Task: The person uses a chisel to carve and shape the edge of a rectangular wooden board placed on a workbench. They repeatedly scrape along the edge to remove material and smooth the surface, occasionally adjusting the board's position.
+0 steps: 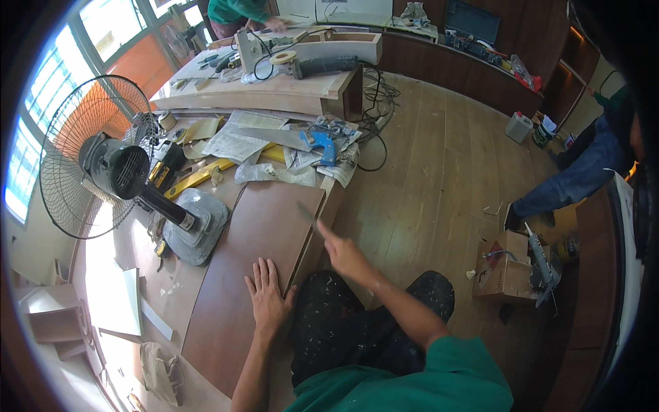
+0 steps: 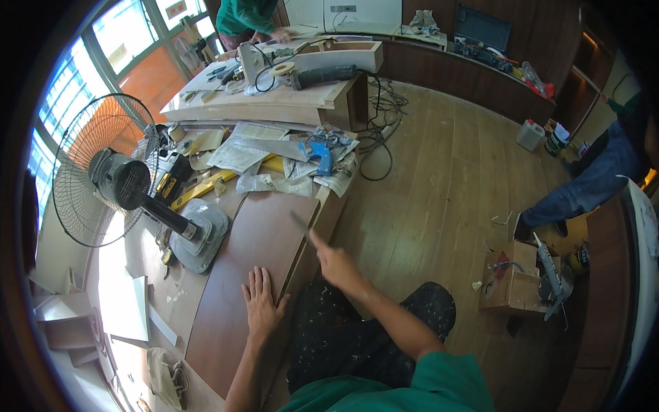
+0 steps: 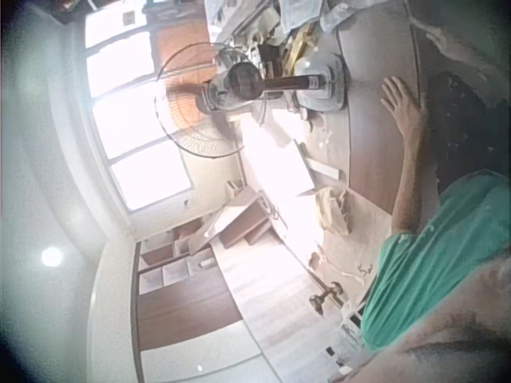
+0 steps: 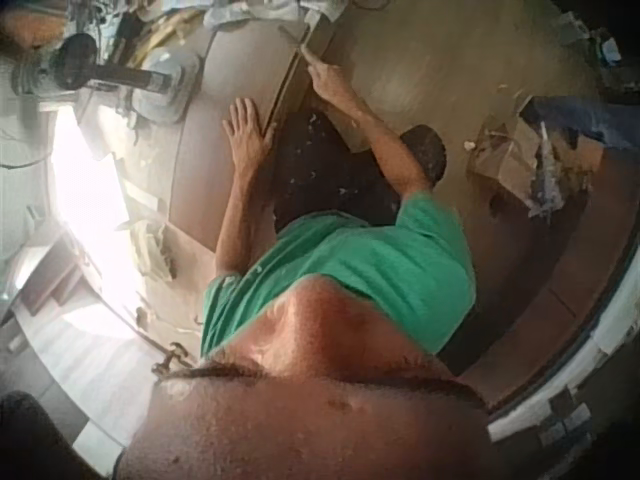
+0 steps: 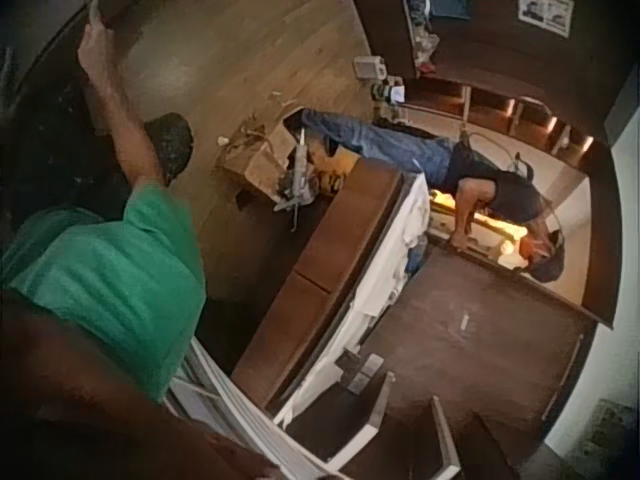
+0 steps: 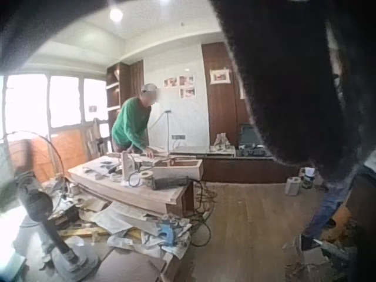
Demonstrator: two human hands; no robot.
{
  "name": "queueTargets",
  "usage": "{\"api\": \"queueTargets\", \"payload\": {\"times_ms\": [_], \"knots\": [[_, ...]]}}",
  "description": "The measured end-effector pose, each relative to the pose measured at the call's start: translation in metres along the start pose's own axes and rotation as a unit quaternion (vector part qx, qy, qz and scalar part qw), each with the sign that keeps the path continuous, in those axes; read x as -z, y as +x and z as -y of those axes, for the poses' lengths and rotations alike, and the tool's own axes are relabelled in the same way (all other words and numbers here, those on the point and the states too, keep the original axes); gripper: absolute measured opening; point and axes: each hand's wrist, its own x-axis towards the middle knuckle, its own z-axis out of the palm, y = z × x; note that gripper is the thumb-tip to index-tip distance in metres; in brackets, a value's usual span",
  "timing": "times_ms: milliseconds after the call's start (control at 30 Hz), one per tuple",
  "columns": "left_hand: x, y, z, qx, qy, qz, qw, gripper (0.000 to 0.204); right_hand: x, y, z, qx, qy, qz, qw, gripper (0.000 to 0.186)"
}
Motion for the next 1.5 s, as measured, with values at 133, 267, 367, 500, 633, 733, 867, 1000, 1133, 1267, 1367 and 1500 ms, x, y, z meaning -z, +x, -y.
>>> {"api": "queueTargets", "payload": {"times_ms": [133, 267, 367, 500, 633, 733, 867, 1000, 1133, 1267, 1367, 1500], "knots": [[-0.001, 0.002, -0.006, -0.013, -0.004, 0.000, 1.000, 0.097, 0.025, 0.046, -0.023, 0.025, -0.022, -0.025, 0.999, 0.061], [-0.002, -0.002, -0.002, -0.008, -0.012, 0.000, 1.000, 0.097, 0.040, 0.071, -0.005, -0.015, -0.072, 0.008, 0.997, 0.060], [0.001, 0.002, 0.001, -0.004, -0.011, -0.005, 1.000, 0.097, 0.025, 0.036, -0.015, 0.072, -0.060, 0.005, 0.996, 0.058], [0.000, 0.002, -0.004, -0.009, -0.028, -0.023, 0.999, 0.098, 0.043, 0.067, -0.018, 0.011, -0.027, -0.022, 0.999, 0.058], [0.011, 0.001, -0.003, -0.004, -0.037, -0.015, 0.999, 0.097, 0.011, 0.005, 0.009, 0.035, 0.027, 0.047, 0.998, 0.062], [0.007, -0.001, -0.003, -0.013, -0.053, -0.017, 0.998, 0.095, 0.012, -0.003, 0.011, -0.019, -0.008, 0.056, 0.998, 0.062], [0.002, -0.006, 0.015, -0.032, -0.243, -0.062, 0.967, 0.079, 0.014, 0.016, 0.022, 0.019, -0.026, 0.004, 0.999, 0.063], [-0.019, 0.000, 0.075, 0.097, -0.594, -0.212, 0.770, 0.060, -0.041, -0.100, 0.049, 0.119, -0.014, 0.140, 0.983, 0.069], [0.005, 0.002, 0.116, 0.126, -0.313, -0.236, 0.911, 0.051, -0.016, -0.040, 0.032, 0.076, -0.027, 0.079, 0.994, 0.066], [-0.015, -0.006, 0.130, 0.177, -0.149, -0.225, 0.947, 0.050, -0.005, -0.024, 0.040, 0.038, -0.025, 0.081, 0.996, 0.065], [-0.009, -0.008, 0.115, 0.166, -0.104, -0.183, 0.963, 0.051, -0.027, -0.101, 0.055, 0.046, -0.042, 0.187, 0.980, 0.067], [-0.008, -0.007, 0.114, 0.165, -0.096, -0.185, 0.964, 0.050, 0.000, -0.015, 0.014, 0.032, -0.059, 0.031, 0.997, 0.064]]}}
